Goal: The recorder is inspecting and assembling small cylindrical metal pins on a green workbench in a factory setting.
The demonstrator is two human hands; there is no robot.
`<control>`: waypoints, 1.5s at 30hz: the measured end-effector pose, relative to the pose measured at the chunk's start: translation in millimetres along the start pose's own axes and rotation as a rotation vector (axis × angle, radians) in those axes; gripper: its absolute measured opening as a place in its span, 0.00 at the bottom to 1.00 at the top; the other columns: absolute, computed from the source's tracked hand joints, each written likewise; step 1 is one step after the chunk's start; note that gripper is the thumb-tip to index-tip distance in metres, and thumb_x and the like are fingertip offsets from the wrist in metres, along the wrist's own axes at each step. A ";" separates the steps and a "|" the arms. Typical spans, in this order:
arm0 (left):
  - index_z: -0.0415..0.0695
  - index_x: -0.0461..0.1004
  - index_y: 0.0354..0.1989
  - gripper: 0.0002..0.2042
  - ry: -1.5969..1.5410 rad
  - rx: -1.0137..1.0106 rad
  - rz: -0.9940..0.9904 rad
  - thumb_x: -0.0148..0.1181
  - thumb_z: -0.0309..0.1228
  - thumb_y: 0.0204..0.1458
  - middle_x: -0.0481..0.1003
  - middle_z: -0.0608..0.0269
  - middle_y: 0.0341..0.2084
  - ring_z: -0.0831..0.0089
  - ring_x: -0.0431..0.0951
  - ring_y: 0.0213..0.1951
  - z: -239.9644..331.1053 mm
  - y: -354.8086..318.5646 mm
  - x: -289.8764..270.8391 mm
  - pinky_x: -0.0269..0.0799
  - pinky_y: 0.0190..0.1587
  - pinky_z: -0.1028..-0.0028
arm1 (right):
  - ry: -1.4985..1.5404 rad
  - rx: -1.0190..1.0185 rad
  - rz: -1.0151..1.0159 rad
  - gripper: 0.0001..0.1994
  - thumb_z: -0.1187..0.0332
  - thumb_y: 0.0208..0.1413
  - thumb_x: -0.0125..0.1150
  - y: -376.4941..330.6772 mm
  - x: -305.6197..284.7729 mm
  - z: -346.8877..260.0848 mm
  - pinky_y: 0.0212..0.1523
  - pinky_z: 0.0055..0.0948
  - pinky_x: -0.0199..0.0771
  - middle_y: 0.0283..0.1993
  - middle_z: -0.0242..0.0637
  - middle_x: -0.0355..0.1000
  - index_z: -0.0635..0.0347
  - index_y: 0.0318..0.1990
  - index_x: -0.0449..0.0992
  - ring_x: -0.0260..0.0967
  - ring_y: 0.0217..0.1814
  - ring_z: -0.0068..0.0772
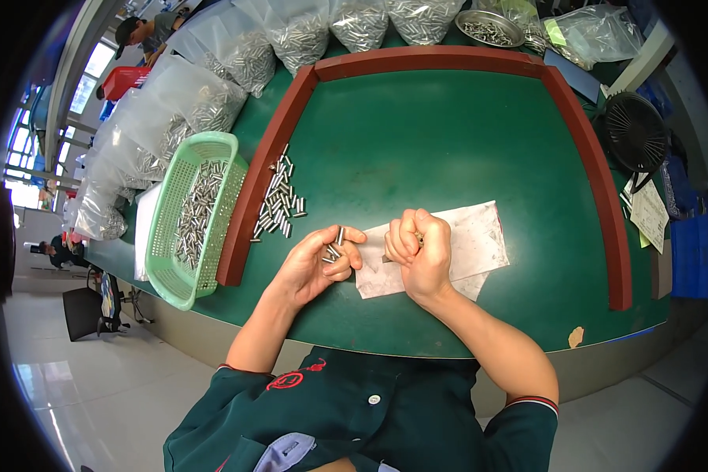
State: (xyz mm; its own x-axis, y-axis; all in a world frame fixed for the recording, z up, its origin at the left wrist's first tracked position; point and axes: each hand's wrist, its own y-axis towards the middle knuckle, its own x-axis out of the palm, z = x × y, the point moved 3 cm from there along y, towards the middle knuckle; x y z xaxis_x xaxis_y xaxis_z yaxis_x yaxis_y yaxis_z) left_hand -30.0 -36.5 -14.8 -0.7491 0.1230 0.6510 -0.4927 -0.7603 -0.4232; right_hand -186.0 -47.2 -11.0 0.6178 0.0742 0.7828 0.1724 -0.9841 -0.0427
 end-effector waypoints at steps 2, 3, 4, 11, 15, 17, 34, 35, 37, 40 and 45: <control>0.33 0.67 0.39 0.18 -0.005 0.000 -0.006 0.39 0.39 0.57 0.72 0.49 0.24 0.85 0.55 0.14 0.2 -0.4 -0.5 0.53 0.20 0.84 | -0.006 0.002 -0.003 0.20 0.63 0.55 0.34 -0.2 0.3 0.0 0.13 0.21 0.38 0.08 0.27 0.44 0.55 0.11 0.50 0.35 0.11 0.18; 0.33 0.67 0.40 0.18 -0.014 -0.005 0.000 0.39 0.39 0.57 0.72 0.49 0.24 0.84 0.55 0.14 0.0 -0.5 -0.6 0.53 0.20 0.83 | -0.007 -0.001 -0.003 0.20 0.63 0.55 0.34 -0.2 0.2 -0.1 0.13 0.22 0.38 0.08 0.27 0.44 0.55 0.11 0.50 0.35 0.11 0.18; 0.33 0.67 0.40 0.19 -0.022 -0.011 0.005 0.39 0.39 0.57 0.72 0.49 0.24 0.84 0.55 0.14 -0.2 -0.7 -0.9 0.53 0.21 0.83 | -0.007 -0.003 -0.002 0.20 0.62 0.55 0.34 -0.2 0.2 -0.2 0.14 0.22 0.38 0.08 0.27 0.44 0.55 0.11 0.50 0.35 0.11 0.18; 0.34 0.66 0.37 0.17 -0.027 -0.031 0.063 0.40 0.39 0.57 0.71 0.53 0.22 0.83 0.56 0.15 4.0 -6.4 4.6 0.52 0.21 0.82 | -0.015 0.007 -0.014 0.20 0.61 0.55 0.35 -0.3 3.6 -2.3 0.14 0.22 0.38 0.08 0.27 0.44 0.55 0.11 0.50 0.35 0.11 0.18; 0.42 0.61 0.27 0.12 0.039 0.150 0.007 0.43 0.38 0.56 0.55 0.71 0.13 0.84 0.52 0.15 14.5 -21.9 1.3 0.47 0.18 0.82 | -0.026 0.024 -0.025 0.20 0.61 0.55 0.34 0.3 4.8 -1.7 0.15 0.22 0.39 0.08 0.27 0.44 0.54 0.11 0.50 0.35 0.11 0.19; 0.43 0.60 0.27 0.12 0.193 0.388 0.073 0.43 0.39 0.56 0.53 0.73 0.12 0.84 0.50 0.15 35.4 -44.8 3.3 0.44 0.17 0.82 | -0.044 0.027 -0.016 0.20 0.60 0.54 0.33 0.1 4.3 -3.2 0.15 0.22 0.39 0.08 0.27 0.44 0.54 0.11 0.49 0.35 0.11 0.19; 0.40 0.72 0.32 0.10 1.892 0.922 1.282 0.61 0.26 0.38 0.69 0.58 0.27 0.61 0.67 0.34 102.6 -138.4 -27.3 0.61 0.38 0.65 | -0.072 0.031 -0.009 0.20 0.60 0.55 0.32 0.8 6.2 -3.7 0.15 0.22 0.39 0.08 0.26 0.44 0.53 0.11 0.49 0.34 0.10 0.18; 0.42 0.73 0.27 0.07 1.955 0.991 1.210 0.60 0.24 0.37 0.66 0.62 0.22 0.65 0.65 0.29 95.7 -131.2 -21.0 0.57 0.34 0.67 | -0.072 0.035 -0.011 0.20 0.60 0.55 0.32 1.2 5.9 -3.0 0.15 0.22 0.39 0.08 0.26 0.44 0.53 0.11 0.49 0.34 0.10 0.18; 0.43 0.73 0.25 0.06 2.040 0.883 1.087 0.60 0.23 0.36 0.65 0.64 0.21 0.67 0.64 0.29 83.1 -117.6 -14.1 0.54 0.34 0.70 | -0.062 0.037 -0.017 0.20 0.60 0.55 0.32 1.4 5.4 -2.5 0.15 0.22 0.39 0.08 0.25 0.43 0.53 0.11 0.49 0.34 0.10 0.18; 0.45 0.74 0.24 0.07 2.195 0.724 0.980 0.61 0.23 0.33 0.62 0.66 0.20 0.69 0.63 0.30 72.3 -100.3 -26.2 0.52 0.35 0.70 | -0.071 0.031 -0.008 0.20 0.60 0.55 0.32 0.7 5.4 -3.7 0.15 0.22 0.39 0.08 0.25 0.43 0.53 0.11 0.49 0.34 0.10 0.18; 0.43 0.71 0.20 0.01 2.337 0.557 0.874 0.55 0.25 0.38 0.61 0.63 0.22 0.67 0.63 0.32 64.7 -87.9 -30.7 0.52 0.36 0.68 | -0.087 0.027 -0.012 0.20 0.60 0.55 0.32 0.2 8.3 -3.4 0.16 0.22 0.40 0.08 0.25 0.43 0.53 0.11 0.49 0.34 0.11 0.18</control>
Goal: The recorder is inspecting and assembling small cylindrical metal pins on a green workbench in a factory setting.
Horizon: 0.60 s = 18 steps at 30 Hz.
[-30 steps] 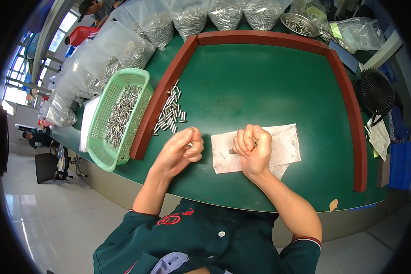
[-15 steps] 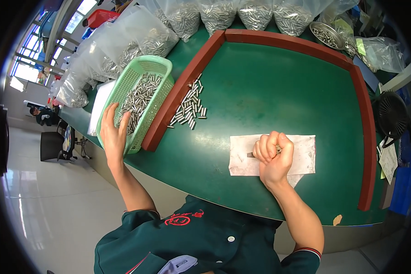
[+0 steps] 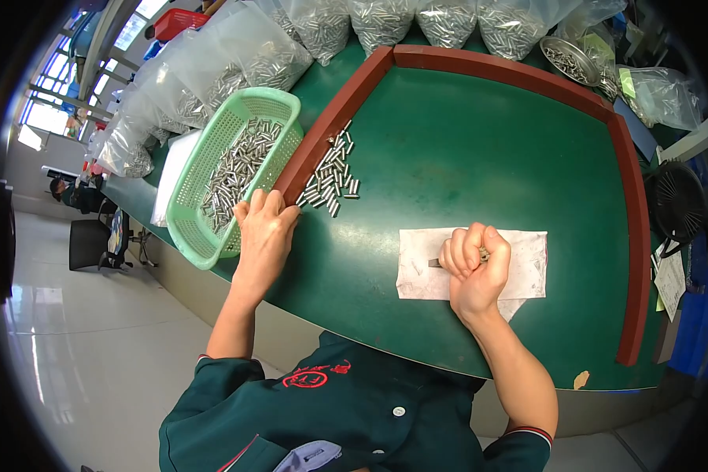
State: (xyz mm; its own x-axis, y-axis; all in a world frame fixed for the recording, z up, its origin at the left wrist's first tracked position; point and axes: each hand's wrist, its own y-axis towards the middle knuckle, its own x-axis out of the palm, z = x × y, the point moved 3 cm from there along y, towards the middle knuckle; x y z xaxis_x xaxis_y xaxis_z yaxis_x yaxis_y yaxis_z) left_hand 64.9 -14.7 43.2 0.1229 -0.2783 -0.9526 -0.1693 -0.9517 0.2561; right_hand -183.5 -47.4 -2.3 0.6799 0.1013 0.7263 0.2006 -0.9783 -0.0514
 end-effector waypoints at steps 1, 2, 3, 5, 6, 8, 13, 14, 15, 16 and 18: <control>0.43 0.71 0.20 0.01 0.001 -0.001 -0.001 0.55 0.25 0.38 0.61 0.63 0.22 0.67 0.63 0.32 0.7 0.8 1.4 0.52 0.36 0.68 | -0.004 -0.003 -0.004 0.20 0.60 0.55 0.32 -0.2 0.3 0.3 0.16 0.22 0.40 0.08 0.25 0.43 0.53 0.11 0.49 0.34 0.11 0.19; 0.43 0.70 0.18 0.02 0.015 0.011 -0.015 0.55 0.24 0.39 0.61 0.62 0.22 0.67 0.63 0.32 1.2 1.5 3.6 0.52 0.36 0.68 | -0.004 -0.002 -0.005 0.20 0.60 0.55 0.32 -0.4 0.5 0.6 0.16 0.22 0.40 0.08 0.25 0.43 0.53 0.11 0.49 0.34 0.11 0.19; 0.42 0.68 0.17 0.03 0.027 0.027 -0.028 0.54 0.24 0.39 0.61 0.62 0.22 0.66 0.63 0.32 2.1 2.3 6.2 0.52 0.36 0.68 | -0.005 -0.001 -0.002 0.20 0.60 0.55 0.32 -0.8 -0.3 0.7 0.16 0.22 0.40 0.08 0.25 0.43 0.53 0.11 0.49 0.34 0.11 0.19; 0.42 0.68 0.17 0.03 0.028 0.045 -0.026 0.54 0.23 0.39 0.61 0.61 0.22 0.66 0.63 0.32 2.2 1.7 8.2 0.52 0.35 0.68 | -0.007 -0.001 0.003 0.20 0.60 0.55 0.32 -1.4 -1.1 0.7 0.16 0.22 0.40 0.08 0.25 0.43 0.53 0.11 0.49 0.34 0.11 0.19; 0.42 0.67 0.17 0.04 0.030 0.062 -0.023 0.54 0.23 0.39 0.61 0.60 0.22 0.66 0.63 0.32 3.1 1.8 9.1 0.52 0.35 0.68 | -0.001 0.003 0.003 0.20 0.60 0.55 0.32 -1.6 -1.2 0.6 0.16 0.22 0.40 0.08 0.26 0.43 0.53 0.11 0.49 0.34 0.11 0.19; 0.42 0.67 0.19 0.03 -0.010 0.069 -0.044 0.55 0.23 0.39 0.61 0.61 0.22 0.66 0.63 0.32 5.9 0.7 10.9 0.52 0.35 0.68 | 0.005 0.007 0.006 0.20 0.60 0.55 0.33 -2.3 -1.6 0.3 0.16 0.22 0.40 0.08 0.26 0.43 0.53 0.11 0.49 0.34 0.11 0.19; 0.41 0.66 0.27 0.05 -0.732 0.180 -0.022 0.55 0.21 0.43 0.69 0.61 0.28 0.68 0.68 0.31 39.3 1.0 -2.6 0.60 0.36 0.72 | 0.018 0.017 0.011 0.20 0.60 0.55 0.33 -1.1 -3.8 0.3 0.16 0.22 0.39 0.08 0.26 0.43 0.53 0.11 0.49 0.34 0.11 0.18; 0.41 0.65 0.28 0.04 -1.086 0.024 -0.159 0.53 0.21 0.45 0.70 0.60 0.28 0.71 0.69 0.29 45.6 -2.1 4.4 0.62 0.34 0.75 | 0.024 0.017 0.009 0.20 0.60 0.55 0.33 -0.6 -3.7 0.4 0.15 0.22 0.38 0.08 0.26 0.44 0.54 0.11 0.49 0.34 0.11 0.18; 0.40 0.64 0.30 0.03 -1.430 -0.148 -0.301 0.51 0.22 0.48 0.71 0.59 0.28 0.74 0.70 0.26 54.2 -8.3 12.3 0.65 0.31 0.77 | 0.021 0.016 0.013 0.20 0.60 0.55 0.33 -0.3 -3.1 0.4 0.15 0.22 0.38 0.08 0.26 0.44 0.54 0.11 0.49 0.34 0.11 0.18; 0.40 0.63 0.32 0.03 -1.756 -0.228 -0.305 0.50 0.22 0.51 0.72 0.57 0.29 0.79 0.69 0.23 62.0 -11.6 20.2 0.66 0.27 0.81 | 0.022 0.013 0.005 0.20 0.60 0.54 0.33 -0.1 -2.1 0.5 0.15 0.22 0.38 0.08 0.27 0.44 0.54 0.12 0.49 0.34 0.11 0.18; 0.39 0.64 0.33 0.03 -1.952 -0.337 -0.359 0.50 0.22 0.51 0.72 0.56 0.29 0.78 0.70 0.23 69.9 -11.2 26.3 0.67 0.27 0.81 | 0.032 0.016 -0.005 0.19 0.61 0.55 0.33 -0.6 -1.6 0.8 0.15 0.23 0.38 0.08 0.27 0.44 0.54 0.12 0.49 0.35 0.11 0.19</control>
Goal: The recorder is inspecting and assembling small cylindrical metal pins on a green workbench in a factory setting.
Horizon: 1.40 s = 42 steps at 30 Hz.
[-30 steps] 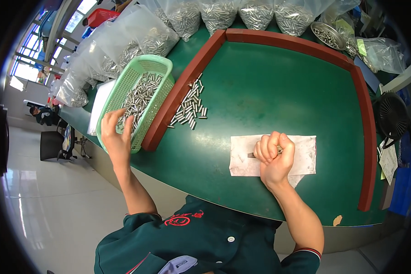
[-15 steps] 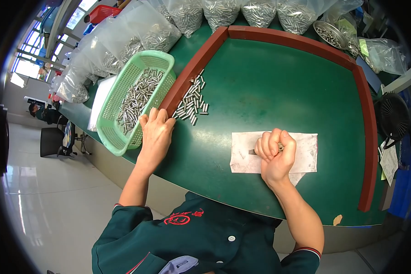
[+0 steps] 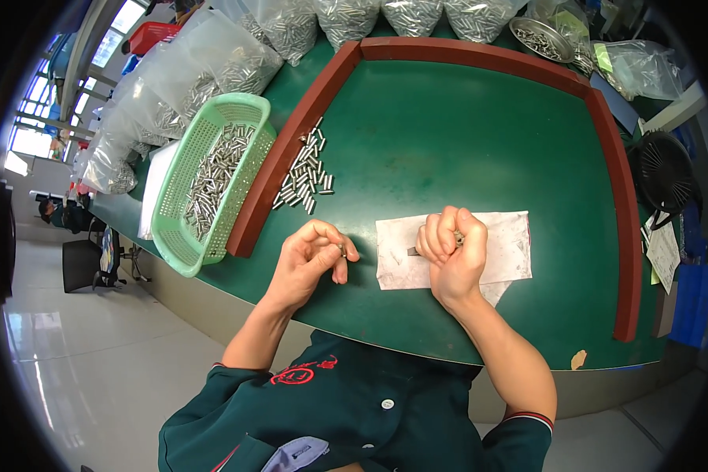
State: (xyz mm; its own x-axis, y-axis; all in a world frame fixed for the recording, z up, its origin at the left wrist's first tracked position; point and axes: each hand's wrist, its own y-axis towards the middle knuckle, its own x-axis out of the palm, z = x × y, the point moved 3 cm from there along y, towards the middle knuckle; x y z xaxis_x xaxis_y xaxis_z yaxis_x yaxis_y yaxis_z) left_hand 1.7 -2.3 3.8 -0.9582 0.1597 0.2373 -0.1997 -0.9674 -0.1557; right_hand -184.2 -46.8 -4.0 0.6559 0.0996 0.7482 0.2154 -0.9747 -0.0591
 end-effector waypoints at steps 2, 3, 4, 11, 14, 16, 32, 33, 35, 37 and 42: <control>0.38 0.66 0.33 0.03 -0.209 -0.081 0.010 0.50 0.21 0.50 0.72 0.56 0.30 0.77 0.71 0.24 -6.2 2.9 3.7 0.67 0.28 0.80 | 0.003 -0.001 -0.002 0.19 0.61 0.55 0.33 -0.3 0.1 -1.0 0.15 0.23 0.38 0.08 0.27 0.44 0.54 0.12 0.50 0.35 0.11 0.19; 0.38 0.67 0.34 0.04 -0.165 -0.090 0.034 0.51 0.20 0.50 0.72 0.56 0.30 0.77 0.71 0.25 -8.8 4.9 3.6 0.68 0.28 0.80 | 0.007 -0.002 -0.004 0.20 0.61 0.55 0.33 -0.2 -0.3 -0.9 0.16 0.23 0.38 0.08 0.27 0.44 0.54 0.12 0.50 0.35 0.11 0.19; 0.37 0.69 0.34 0.05 -0.121 -0.098 0.058 0.52 0.20 0.49 0.72 0.56 0.30 0.76 0.72 0.26 -11.1 6.7 3.5 0.68 0.29 0.80 | 0.006 -0.004 -0.002 0.20 0.61 0.55 0.33 -0.1 -1.0 -1.0 0.16 0.23 0.38 0.08 0.27 0.44 0.54 0.12 0.50 0.35 0.11 0.19; 0.36 0.71 0.32 0.05 0.001 0.049 0.041 0.54 0.18 0.46 0.71 0.55 0.32 0.74 0.73 0.31 -18.0 8.1 7.0 0.69 0.35 0.79 | 0.006 -0.012 -0.011 0.20 0.61 0.55 0.33 -0.3 -2.9 0.2 0.15 0.22 0.38 0.08 0.27 0.44 0.54 0.12 0.50 0.35 0.11 0.19; 0.35 0.70 0.32 0.05 0.027 0.083 0.035 0.54 0.17 0.46 0.71 0.55 0.33 0.74 0.73 0.30 -17.8 8.3 8.3 0.69 0.35 0.79 | 0.010 -0.013 -0.010 0.20 0.61 0.55 0.33 -0.6 -2.7 -0.1 0.15 0.22 0.38 0.08 0.27 0.44 0.55 0.11 0.50 0.35 0.11 0.19; 0.35 0.70 0.31 0.04 0.042 0.096 0.029 0.53 0.17 0.46 0.71 0.54 0.33 0.74 0.73 0.31 -17.8 8.6 7.9 0.69 0.35 0.79 | 0.014 -0.012 -0.006 0.20 0.61 0.55 0.34 -0.5 -3.3 0.1 0.15 0.22 0.38 0.08 0.27 0.44 0.55 0.11 0.50 0.35 0.11 0.19; 0.38 0.71 0.26 0.06 1.020 0.465 0.035 0.59 0.19 0.38 0.67 0.61 0.22 0.70 0.67 0.19 -10.8 15.7 61.1 0.63 0.21 0.75 | 0.070 -0.071 0.004 0.19 0.63 0.54 0.33 -1.4 -7.2 0.8 0.13 0.21 0.37 0.08 0.27 0.44 0.55 0.11 0.50 0.36 0.11 0.17; 0.38 0.71 0.26 0.06 1.021 0.463 0.026 0.59 0.19 0.38 0.67 0.61 0.22 0.70 0.67 0.19 -11.7 15.4 60.7 0.63 0.21 0.75 | 0.073 -0.075 0.012 0.19 0.63 0.54 0.33 -2.5 -7.1 -1.2 0.13 0.21 0.37 0.08 0.27 0.44 0.55 0.11 0.50 0.36 0.11 0.17; 0.39 0.71 0.25 0.05 1.038 0.471 0.040 0.60 0.19 0.37 0.67 0.62 0.21 0.71 0.66 0.18 -13.5 15.0 57.9 0.62 0.20 0.75 | 0.058 -0.059 -0.034 0.19 0.64 0.54 0.33 -4.5 -5.5 -3.4 0.13 0.21 0.38 0.08 0.27 0.45 0.56 0.11 0.50 0.37 0.11 0.17; 0.39 0.71 0.24 0.05 1.041 0.488 0.036 0.60 0.19 0.37 0.67 0.62 0.21 0.72 0.66 0.18 -14.2 15.9 58.3 0.62 0.20 0.75 | 0.063 -0.038 -0.022 0.19 0.64 0.54 0.34 -7.2 -5.8 -1.3 0.13 0.21 0.38 0.08 0.28 0.46 0.56 0.11 0.51 0.37 0.11 0.17; 0.38 0.71 0.23 0.05 1.044 0.462 0.041 0.60 0.18 0.37 0.67 0.62 0.20 0.73 0.66 0.18 -15.6 16.9 58.2 0.62 0.20 0.76 | 0.072 -0.015 0.000 0.19 0.65 0.53 0.34 -8.9 -4.8 1.5 0.14 0.21 0.38 0.08 0.28 0.46 0.56 0.10 0.50 0.38 0.12 0.17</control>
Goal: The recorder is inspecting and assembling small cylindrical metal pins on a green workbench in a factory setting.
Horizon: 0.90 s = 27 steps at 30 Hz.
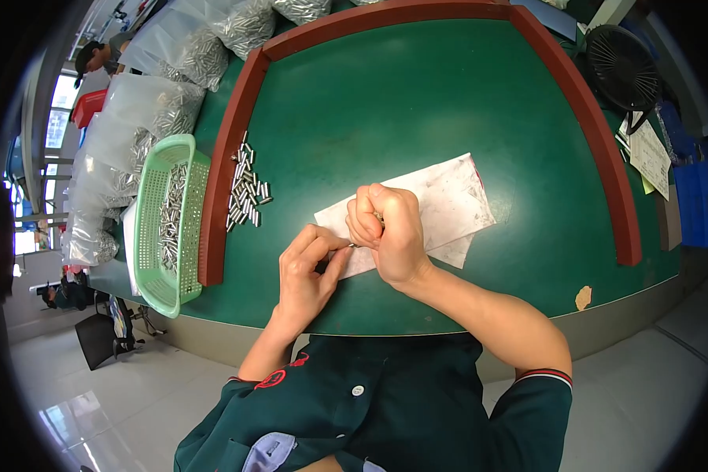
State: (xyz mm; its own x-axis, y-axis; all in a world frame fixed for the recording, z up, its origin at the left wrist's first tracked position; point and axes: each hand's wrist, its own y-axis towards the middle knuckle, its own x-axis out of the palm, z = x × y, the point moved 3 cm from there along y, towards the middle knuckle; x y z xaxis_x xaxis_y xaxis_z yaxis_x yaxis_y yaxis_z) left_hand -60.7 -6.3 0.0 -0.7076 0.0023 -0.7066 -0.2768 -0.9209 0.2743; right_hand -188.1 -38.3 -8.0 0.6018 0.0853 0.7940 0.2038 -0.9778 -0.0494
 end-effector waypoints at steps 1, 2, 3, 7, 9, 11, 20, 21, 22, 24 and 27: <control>0.38 0.71 0.23 0.05 -0.007 -0.001 0.003 0.60 0.18 0.37 0.67 0.62 0.20 0.73 0.66 0.18 -0.2 0.1 0.1 0.62 0.20 0.77 | 0.001 -0.001 0.005 0.19 0.65 0.53 0.34 -0.1 -0.3 0.0 0.14 0.21 0.38 0.08 0.28 0.46 0.56 0.10 0.50 0.38 0.12 0.17; 0.38 0.71 0.23 0.05 -0.014 -0.001 0.006 0.59 0.18 0.37 0.67 0.62 0.20 0.73 0.67 0.18 -0.2 0.3 0.3 0.63 0.20 0.77 | 0.003 0.007 -0.001 0.19 0.65 0.53 0.34 -0.3 -0.5 0.3 0.13 0.21 0.38 0.08 0.28 0.46 0.56 0.10 0.50 0.38 0.12 0.17; 0.38 0.71 0.23 0.05 -0.015 -0.002 0.002 0.59 0.18 0.37 0.67 0.62 0.20 0.73 0.67 0.18 0.5 0.5 0.7 0.63 0.20 0.77 | 0.005 0.014 -0.007 0.19 0.65 0.53 0.34 -0.4 -0.4 0.9 0.13 0.21 0.38 0.08 0.27 0.46 0.56 0.10 0.50 0.38 0.12 0.17; 0.37 0.70 0.22 0.05 -0.053 -0.059 0.016 0.60 0.19 0.36 0.66 0.60 0.19 0.65 0.68 0.21 0.0 0.9 1.1 0.64 0.23 0.71 | 0.004 0.011 0.008 0.19 0.65 0.53 0.34 -0.2 -0.3 0.2 0.13 0.21 0.38 0.08 0.27 0.46 0.56 0.10 0.50 0.38 0.12 0.17; 0.37 0.70 0.22 0.05 -0.059 -0.065 0.017 0.60 0.18 0.36 0.66 0.60 0.19 0.65 0.68 0.20 -0.8 0.9 1.2 0.64 0.23 0.71 | 0.007 0.008 0.007 0.19 0.65 0.53 0.35 0.0 -0.3 -0.3 0.13 0.21 0.38 0.08 0.27 0.46 0.56 0.10 0.50 0.37 0.12 0.17; 0.37 0.71 0.22 0.05 -0.058 -0.069 0.015 0.60 0.18 0.36 0.66 0.60 0.19 0.65 0.68 0.20 -1.1 1.1 1.1 0.64 0.23 0.71 | -0.037 0.025 -0.014 0.19 0.62 0.54 0.34 -0.4 -0.4 -0.3 0.15 0.21 0.38 0.09 0.26 0.45 0.55 0.11 0.50 0.36 0.12 0.18; 0.37 0.71 0.22 0.04 -0.049 -0.075 0.010 0.60 0.18 0.36 0.66 0.60 0.19 0.64 0.69 0.20 0.3 1.4 1.4 0.64 0.23 0.71 | -0.111 -0.001 -0.032 0.20 0.59 0.54 0.34 -2.1 2.4 -0.6 0.15 0.22 0.37 0.09 0.25 0.44 0.54 0.11 0.49 0.34 0.12 0.17; 0.37 0.71 0.22 0.04 -0.048 -0.076 0.009 0.60 0.18 0.36 0.66 0.60 0.19 0.64 0.69 0.20 0.5 1.7 1.3 0.64 0.23 0.71 | -0.132 -0.017 -0.032 0.20 0.60 0.54 0.34 -2.4 2.8 -0.7 0.15 0.22 0.37 0.08 0.25 0.44 0.54 0.11 0.49 0.34 0.12 0.17; 0.37 0.71 0.22 0.04 -0.049 -0.074 0.005 0.60 0.18 0.36 0.66 0.59 0.19 0.64 0.69 0.20 0.7 2.0 1.2 0.64 0.23 0.71 | -0.132 -0.016 -0.031 0.20 0.60 0.54 0.34 -1.9 2.9 0.8 0.15 0.22 0.37 0.08 0.25 0.44 0.54 0.11 0.49 0.34 0.12 0.17; 0.37 0.72 0.22 0.04 -0.052 -0.073 0.001 0.60 0.18 0.36 0.66 0.59 0.19 0.64 0.69 0.20 1.3 2.5 1.5 0.64 0.23 0.71 | -0.193 -0.016 -0.020 0.20 0.60 0.54 0.35 -1.0 2.5 4.2 0.15 0.21 0.37 0.08 0.25 0.44 0.54 0.11 0.49 0.34 0.11 0.17; 0.37 0.72 0.22 0.04 -0.057 -0.100 0.011 0.60 0.18 0.36 0.67 0.59 0.19 0.64 0.69 0.20 0.8 2.4 2.3 0.64 0.22 0.70 | -0.191 0.002 -0.008 0.20 0.60 0.54 0.34 0.1 4.0 0.2 0.15 0.22 0.37 0.09 0.25 0.44 0.54 0.11 0.49 0.34 0.12 0.17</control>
State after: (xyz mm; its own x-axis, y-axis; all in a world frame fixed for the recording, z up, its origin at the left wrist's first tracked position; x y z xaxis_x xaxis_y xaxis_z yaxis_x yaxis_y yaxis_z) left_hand -63.4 -8.2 -0.5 -0.7468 0.0116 -0.6649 -0.2044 -0.9554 0.2130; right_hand -185.5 -38.0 -5.0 0.7360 0.1282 0.6647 0.2108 -0.9765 -0.0451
